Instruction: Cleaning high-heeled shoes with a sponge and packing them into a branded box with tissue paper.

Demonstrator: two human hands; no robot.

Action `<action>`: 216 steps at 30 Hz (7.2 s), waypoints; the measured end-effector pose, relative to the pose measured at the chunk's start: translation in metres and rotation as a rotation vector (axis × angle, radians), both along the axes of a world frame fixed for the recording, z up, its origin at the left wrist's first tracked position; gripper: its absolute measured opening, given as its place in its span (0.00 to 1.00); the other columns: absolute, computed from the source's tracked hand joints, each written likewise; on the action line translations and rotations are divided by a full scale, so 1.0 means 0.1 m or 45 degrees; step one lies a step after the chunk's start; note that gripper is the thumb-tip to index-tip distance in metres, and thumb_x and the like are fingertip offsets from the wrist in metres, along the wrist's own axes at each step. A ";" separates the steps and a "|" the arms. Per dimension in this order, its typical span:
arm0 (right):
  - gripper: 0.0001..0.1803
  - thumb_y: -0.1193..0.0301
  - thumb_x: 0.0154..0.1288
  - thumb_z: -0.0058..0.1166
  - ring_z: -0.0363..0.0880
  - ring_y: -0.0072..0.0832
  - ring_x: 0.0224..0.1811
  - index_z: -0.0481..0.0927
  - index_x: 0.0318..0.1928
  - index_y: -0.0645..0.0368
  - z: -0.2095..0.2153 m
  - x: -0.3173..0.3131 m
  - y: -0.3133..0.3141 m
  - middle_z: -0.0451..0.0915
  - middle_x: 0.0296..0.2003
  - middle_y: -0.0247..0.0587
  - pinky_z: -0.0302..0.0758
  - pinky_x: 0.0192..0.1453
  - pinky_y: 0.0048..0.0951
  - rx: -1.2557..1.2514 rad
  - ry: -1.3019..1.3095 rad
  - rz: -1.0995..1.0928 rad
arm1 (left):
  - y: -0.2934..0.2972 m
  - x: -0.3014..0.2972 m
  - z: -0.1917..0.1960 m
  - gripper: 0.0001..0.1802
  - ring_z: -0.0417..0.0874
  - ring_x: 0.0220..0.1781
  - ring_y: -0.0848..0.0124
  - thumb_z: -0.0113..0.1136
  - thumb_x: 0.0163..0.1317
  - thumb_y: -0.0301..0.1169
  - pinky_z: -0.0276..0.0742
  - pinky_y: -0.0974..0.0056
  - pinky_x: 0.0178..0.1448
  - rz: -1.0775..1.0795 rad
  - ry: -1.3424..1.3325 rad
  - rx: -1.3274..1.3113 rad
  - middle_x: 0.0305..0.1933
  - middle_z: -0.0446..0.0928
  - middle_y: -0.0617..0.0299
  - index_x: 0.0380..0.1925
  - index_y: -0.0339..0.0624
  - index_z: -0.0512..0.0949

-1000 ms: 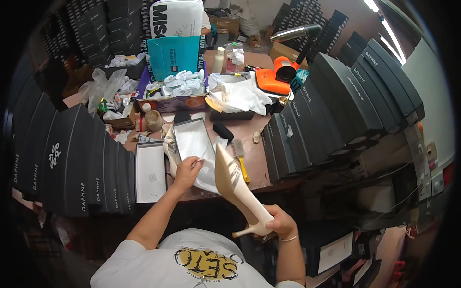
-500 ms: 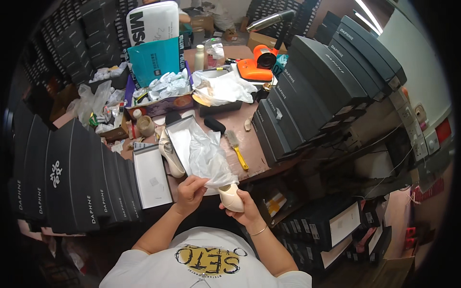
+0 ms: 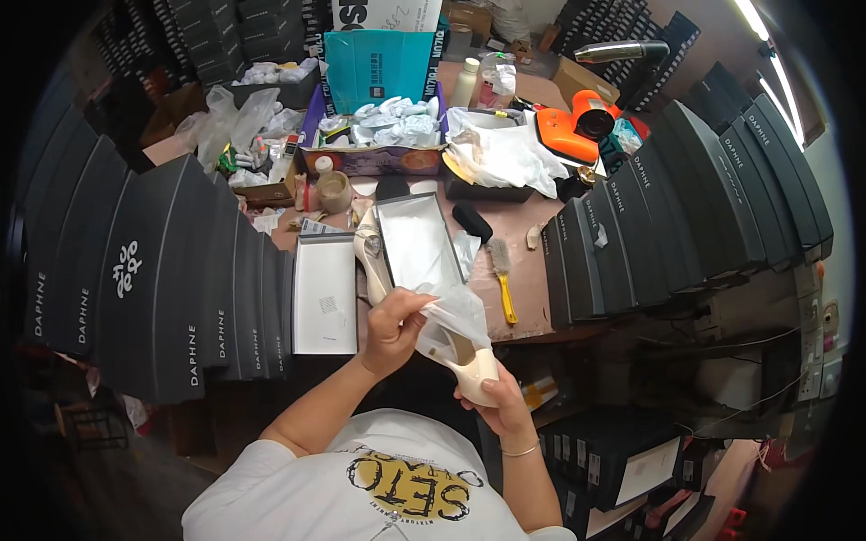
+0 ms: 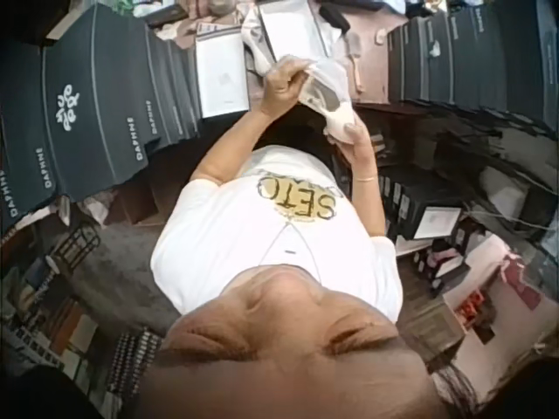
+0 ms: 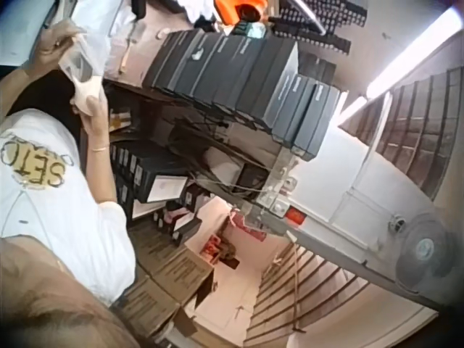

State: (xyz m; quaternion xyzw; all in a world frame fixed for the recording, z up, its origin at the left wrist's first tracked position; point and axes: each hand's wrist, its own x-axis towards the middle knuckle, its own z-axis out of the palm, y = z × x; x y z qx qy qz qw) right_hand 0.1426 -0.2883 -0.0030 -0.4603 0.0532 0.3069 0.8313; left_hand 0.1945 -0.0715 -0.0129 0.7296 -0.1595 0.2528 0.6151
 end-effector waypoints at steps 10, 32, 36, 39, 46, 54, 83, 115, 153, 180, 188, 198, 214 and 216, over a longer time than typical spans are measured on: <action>0.28 0.60 0.69 0.47 0.71 0.31 0.59 0.62 0.65 0.59 -0.47 0.91 -0.06 0.70 0.60 0.41 0.71 0.61 0.32 -0.141 -0.206 -0.211 | -0.69 0.34 -0.05 0.16 0.76 0.22 0.68 0.66 0.44 0.21 0.71 0.67 0.24 -0.254 -0.373 0.347 0.25 0.73 0.63 0.37 0.36 0.80; 0.30 0.60 0.68 0.48 0.64 0.43 0.65 0.61 0.66 0.59 -0.25 2.33 0.31 0.65 0.63 0.48 0.63 0.67 0.42 -0.121 -0.243 0.091 | -0.90 0.75 0.33 0.17 0.71 0.25 0.55 0.49 0.69 0.36 0.66 0.58 0.28 -0.407 -0.494 0.257 0.23 0.64 0.53 0.23 0.37 0.71; 0.31 0.60 0.67 0.49 0.62 0.44 0.66 0.61 0.66 0.59 -0.08 2.24 0.62 0.64 0.64 0.49 0.62 0.68 0.42 -0.398 -0.592 0.224 | -0.67 0.62 0.27 0.16 0.70 0.22 0.56 0.53 0.64 0.33 0.64 0.57 0.24 -0.368 -0.568 0.296 0.20 0.64 0.55 0.18 0.41 0.69; 0.31 0.60 0.67 0.49 0.61 0.44 0.66 0.60 0.66 0.60 0.04 2.23 0.75 0.63 0.64 0.50 0.61 0.68 0.42 -0.630 -0.916 0.295 | -0.50 0.58 -0.15 0.11 0.77 0.36 0.53 0.51 0.66 0.35 0.72 0.55 0.36 -0.403 -0.326 0.330 0.36 0.75 0.51 0.43 0.46 0.78; 0.32 0.60 0.67 0.50 0.59 0.46 0.67 0.60 0.66 0.60 0.13 2.05 0.94 0.62 0.64 0.52 0.60 0.69 0.42 -1.073 -1.812 0.503 | 0.31 0.57 -0.49 0.38 0.67 0.64 0.64 0.56 0.59 0.54 0.64 0.58 0.65 -0.349 1.000 -1.594 0.65 0.65 0.61 0.64 0.45 0.62; 0.34 0.59 0.66 0.51 0.57 0.48 0.68 0.59 0.67 0.61 -0.15 1.88 1.04 0.60 0.65 0.54 0.58 0.70 0.43 -1.240 -2.188 0.741 | 0.26 0.52 -0.34 0.43 0.68 0.65 0.60 0.58 0.57 0.50 0.61 0.52 0.70 -0.579 0.898 -1.805 0.66 0.64 0.51 0.68 0.42 0.55; 0.31 0.65 0.62 0.51 0.73 0.37 0.57 0.61 0.64 0.61 -0.89 1.15 -0.86 0.72 0.56 0.43 0.72 0.61 0.42 -0.001 0.266 -0.419 | 0.07 1.99 -1.96 0.35 0.79 0.40 0.61 0.66 0.53 0.36 0.75 0.63 0.46 0.387 1.313 0.214 0.39 0.76 0.51 0.59 0.36 0.65; 0.25 0.71 0.53 0.63 0.76 0.24 0.43 0.72 0.51 0.69 -0.74 2.79 -0.34 0.78 0.43 0.41 0.75 0.46 0.28 -0.912 -0.543 0.004 | 0.92 0.24 -1.82 0.07 0.80 0.44 0.67 0.49 0.66 0.26 0.78 0.60 0.48 0.687 0.991 -1.439 0.43 0.75 0.58 0.43 0.40 0.69; 0.24 0.73 0.60 0.58 0.76 0.29 0.49 0.71 0.57 0.58 -1.20 2.29 0.11 0.78 0.45 0.41 0.73 0.51 0.31 -1.825 -1.225 -0.117 | 0.03 1.40 -1.34 0.30 0.56 0.71 0.50 0.51 0.63 0.35 0.49 0.49 0.73 0.020 0.676 1.180 0.67 0.59 0.39 0.61 0.27 0.62; 0.19 0.59 0.68 0.52 0.75 0.19 0.25 0.80 0.33 0.65 -0.39 2.99 0.44 0.82 0.27 0.33 0.73 0.30 0.27 -0.483 -0.430 0.221 | -0.12 0.98 -0.59 0.18 0.81 0.44 0.73 0.49 0.68 0.28 0.77 0.69 0.49 -0.136 1.049 -0.751 0.46 0.79 0.60 0.55 0.31 0.71; 0.21 0.56 0.70 0.48 0.80 0.25 0.25 0.78 0.38 0.65 -0.70 2.82 1.36 0.82 0.29 0.40 0.78 0.30 0.28 -0.227 0.103 0.491 | 0.46 0.09 -0.58 0.38 0.62 0.68 0.65 0.47 0.68 0.47 0.55 0.61 0.71 -0.034 0.760 -1.141 0.68 0.59 0.50 0.67 0.31 0.51; 0.28 0.60 0.65 0.54 0.70 0.45 0.57 0.67 0.58 0.66 -0.94 2.32 1.94 0.71 0.54 0.57 0.68 0.60 0.39 -0.759 -1.090 0.355 | 0.66 -0.55 -0.67 0.19 0.77 0.44 0.78 0.43 0.73 0.37 0.71 0.73 0.48 0.693 0.779 -1.421 0.41 0.78 0.62 0.49 0.31 0.74; 0.23 0.55 0.57 0.61 0.72 0.41 0.53 0.79 0.39 0.66 -0.88 1.94 1.41 0.73 0.50 0.51 0.69 0.54 0.46 -1.102 -1.582 0.924 | 0.93 -1.26 -0.57 0.14 0.79 0.45 0.67 0.45 0.67 0.30 0.76 0.64 0.49 1.451 0.653 -0.822 0.45 0.77 0.54 0.45 0.31 0.73; 0.26 0.53 0.53 0.62 0.60 0.49 0.65 0.80 0.39 0.65 -1.07 1.95 1.50 0.65 0.61 0.53 0.58 0.63 0.59 -1.438 -1.982 0.812 | 0.94 -1.22 -0.47 0.13 0.79 0.45 0.68 0.46 0.62 0.25 0.75 0.65 0.50 1.293 0.702 -0.388 0.44 0.77 0.54 0.43 0.28 0.74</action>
